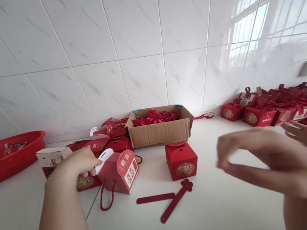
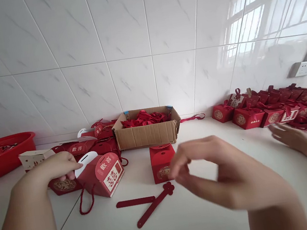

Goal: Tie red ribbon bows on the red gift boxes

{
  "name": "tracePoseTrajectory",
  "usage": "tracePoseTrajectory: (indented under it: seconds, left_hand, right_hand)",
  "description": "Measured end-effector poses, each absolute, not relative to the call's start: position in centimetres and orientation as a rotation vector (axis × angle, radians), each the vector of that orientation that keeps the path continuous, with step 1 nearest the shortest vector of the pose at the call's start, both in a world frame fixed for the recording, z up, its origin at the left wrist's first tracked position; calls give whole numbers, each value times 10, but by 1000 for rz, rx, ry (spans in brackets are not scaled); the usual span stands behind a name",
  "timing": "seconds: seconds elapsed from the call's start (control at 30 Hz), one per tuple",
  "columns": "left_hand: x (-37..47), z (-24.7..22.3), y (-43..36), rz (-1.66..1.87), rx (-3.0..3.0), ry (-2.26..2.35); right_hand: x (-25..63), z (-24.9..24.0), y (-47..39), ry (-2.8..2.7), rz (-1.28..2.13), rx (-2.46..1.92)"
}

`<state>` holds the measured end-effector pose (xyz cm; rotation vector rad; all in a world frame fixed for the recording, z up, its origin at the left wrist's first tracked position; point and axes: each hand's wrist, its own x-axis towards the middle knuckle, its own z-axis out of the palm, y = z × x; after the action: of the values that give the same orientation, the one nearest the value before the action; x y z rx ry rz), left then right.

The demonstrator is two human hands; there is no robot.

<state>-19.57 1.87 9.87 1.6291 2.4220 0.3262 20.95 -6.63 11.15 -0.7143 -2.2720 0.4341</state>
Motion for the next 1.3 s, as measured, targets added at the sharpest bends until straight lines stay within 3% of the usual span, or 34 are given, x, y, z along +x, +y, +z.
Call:
tracePoseTrajectory:
  seconds: [0.1, 0.23, 0.5, 0.73, 0.93, 1.07, 1.3]
  left_hand:
    - [-194, 106, 12, 328, 1639, 2487]
    - [-174, 107, 8, 469, 1953, 2187]
    - [-136, 89, 18, 28, 1927, 2009]
    - [-146, 77, 35, 34, 1910, 2334]
    - [-133, 80, 40, 212, 2019, 2513]
    - [-87, 83, 69, 464, 2282, 2255]
    - [-32, 82, 172, 464, 2285, 1980]
  right_hand:
    - [190, 103, -33, -2359, 436, -998]
    - [168, 63, 5, -2397, 383, -1315]
    - [132, 20, 27, -2447, 173, -1505]
    - [146, 30, 25, -2571, 449, -1276]
    - [164, 39, 29, -2576, 578, -1418]
    - [172, 45, 30, -2538, 628, -1427]
    - [194, 74, 3, -2478, 594, -1326]
